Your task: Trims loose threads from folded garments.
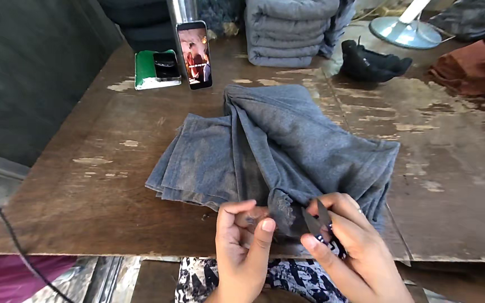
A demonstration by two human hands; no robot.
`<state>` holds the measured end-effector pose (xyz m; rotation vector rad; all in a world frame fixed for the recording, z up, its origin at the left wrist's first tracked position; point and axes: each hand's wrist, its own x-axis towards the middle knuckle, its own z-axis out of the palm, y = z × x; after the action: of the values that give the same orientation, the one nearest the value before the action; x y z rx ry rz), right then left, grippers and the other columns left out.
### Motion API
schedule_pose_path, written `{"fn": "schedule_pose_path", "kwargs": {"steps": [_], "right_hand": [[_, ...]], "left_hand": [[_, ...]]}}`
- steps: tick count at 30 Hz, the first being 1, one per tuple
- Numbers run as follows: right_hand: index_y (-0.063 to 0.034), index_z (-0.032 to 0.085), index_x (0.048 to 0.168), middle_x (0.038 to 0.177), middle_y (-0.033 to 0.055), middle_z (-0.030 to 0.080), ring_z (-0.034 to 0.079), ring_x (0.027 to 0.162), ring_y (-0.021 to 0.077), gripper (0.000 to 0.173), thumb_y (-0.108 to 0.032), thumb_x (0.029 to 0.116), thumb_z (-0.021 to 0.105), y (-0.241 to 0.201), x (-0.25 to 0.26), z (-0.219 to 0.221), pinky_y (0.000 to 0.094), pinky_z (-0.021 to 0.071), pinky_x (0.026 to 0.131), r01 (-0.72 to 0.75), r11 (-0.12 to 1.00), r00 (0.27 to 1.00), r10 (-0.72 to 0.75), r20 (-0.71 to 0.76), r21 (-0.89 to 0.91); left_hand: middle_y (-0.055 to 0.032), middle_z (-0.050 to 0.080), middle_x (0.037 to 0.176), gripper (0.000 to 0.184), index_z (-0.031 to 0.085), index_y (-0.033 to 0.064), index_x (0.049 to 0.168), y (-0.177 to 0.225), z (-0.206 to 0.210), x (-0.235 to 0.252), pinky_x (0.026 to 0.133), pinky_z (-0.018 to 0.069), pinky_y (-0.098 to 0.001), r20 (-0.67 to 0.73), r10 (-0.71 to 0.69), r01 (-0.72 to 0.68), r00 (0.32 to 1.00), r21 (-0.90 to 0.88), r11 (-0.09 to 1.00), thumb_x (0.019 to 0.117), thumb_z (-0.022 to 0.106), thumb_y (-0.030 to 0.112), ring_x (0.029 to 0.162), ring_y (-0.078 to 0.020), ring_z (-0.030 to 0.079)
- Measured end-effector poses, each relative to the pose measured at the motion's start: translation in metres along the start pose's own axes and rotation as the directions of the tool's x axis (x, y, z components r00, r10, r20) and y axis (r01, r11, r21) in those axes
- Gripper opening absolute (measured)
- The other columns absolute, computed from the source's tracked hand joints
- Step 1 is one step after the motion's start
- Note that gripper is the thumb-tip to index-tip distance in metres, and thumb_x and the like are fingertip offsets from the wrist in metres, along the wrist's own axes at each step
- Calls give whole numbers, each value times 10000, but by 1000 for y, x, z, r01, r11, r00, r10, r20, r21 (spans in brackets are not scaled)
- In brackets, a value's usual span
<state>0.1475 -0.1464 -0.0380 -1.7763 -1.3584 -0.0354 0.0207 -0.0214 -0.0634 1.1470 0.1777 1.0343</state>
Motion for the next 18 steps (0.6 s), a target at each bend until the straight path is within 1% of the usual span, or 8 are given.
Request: {"fn": "schedule_pose_path", "kwargs": {"steps": [1, 3, 6, 9, 13, 15, 16, 18], "right_hand": [[-118, 583, 825, 1005, 45, 587, 530, 977, 102, 431, -481, 1040, 497, 0, 0, -1, 260, 416, 852, 5, 1000, 1000, -5, 22, -15], [-124, 578, 804, 1028, 59, 589, 532, 998, 134, 434, -484, 1033, 503, 0, -2, -1, 296, 417, 875, 19, 997, 998, -15, 56, -72], [-138, 580, 799, 1062, 66, 596, 539, 1026, 162, 436, -494, 1033, 491, -2, -3, 1, 327, 423, 888, 30, 988, 997, -20, 70, -154], [-143, 613, 808, 1090, 71, 608, 548, 1053, 185, 447, -502, 1036, 478, -5, -4, 1, 354, 432, 891, 31, 980, 996, -14, 84, -198], [-132, 598, 798, 1087, 106, 607, 547, 1048, 237, 451, -491, 1038, 470, -8, -2, 2, 394, 420, 866, 48, 976, 994, -26, 103, -212], [-101, 614, 822, 1106, 156, 631, 581, 1035, 294, 463, -475, 1048, 462, -11, -1, 0, 457, 431, 851, 48, 973, 993, -21, 120, -224], [-112, 617, 826, 1111, 142, 636, 591, 1032, 283, 462, -486, 1048, 458, -11, -1, -1, 453, 438, 846, 45, 968, 991, -12, 132, -247], [-140, 606, 815, 1091, 96, 620, 567, 1014, 241, 450, -500, 1040, 453, -10, 1, -1, 413, 424, 834, 49, 962, 990, -11, 142, -269]], "left_hand": [[34, 715, 1035, 307, 516, 93, 1274, 0, 0, 2, 844, 583, -229, 7, -33, 33, 999, -30, 999, 1000, 647, 140, 929, -39, 691], [-5, 733, 1041, 435, 423, 16, 1347, 2, 0, 5, 853, 594, -268, 24, -100, 102, 995, -72, 992, 983, 654, 72, 937, -72, 710], [-39, 734, 1046, 478, 365, -30, 1400, 6, 1, 8, 887, 597, -317, 54, -196, 201, 979, -134, 970, 993, 610, 18, 949, -109, 720], [-47, 732, 1043, 460, 380, -39, 1405, 7, 1, 7, 897, 596, -338, 57, -230, 236, 972, -156, 959, 1005, 596, 30, 952, -119, 721], [-54, 728, 1033, 435, 394, -79, 1396, 7, 0, 6, 886, 594, -327, 51, -221, 226, 974, -104, 969, 1010, 569, 17, 937, -116, 715], [-42, 730, 1032, 412, 417, -58, 1381, 7, 0, 5, 879, 596, -320, 49, -223, 227, 974, -114, 967, 1008, 573, 19, 939, -110, 717], [-35, 732, 1030, 405, 437, -40, 1375, 7, -1, 5, 875, 596, -316, 44, -228, 232, 973, -126, 965, 1007, 588, 32, 939, -108, 716], [-30, 735, 1026, 395, 458, -22, 1366, 7, -1, 5, 873, 595, -308, 37, -229, 232, 973, -140, 963, 1006, 603, 53, 937, -102, 716]]}}
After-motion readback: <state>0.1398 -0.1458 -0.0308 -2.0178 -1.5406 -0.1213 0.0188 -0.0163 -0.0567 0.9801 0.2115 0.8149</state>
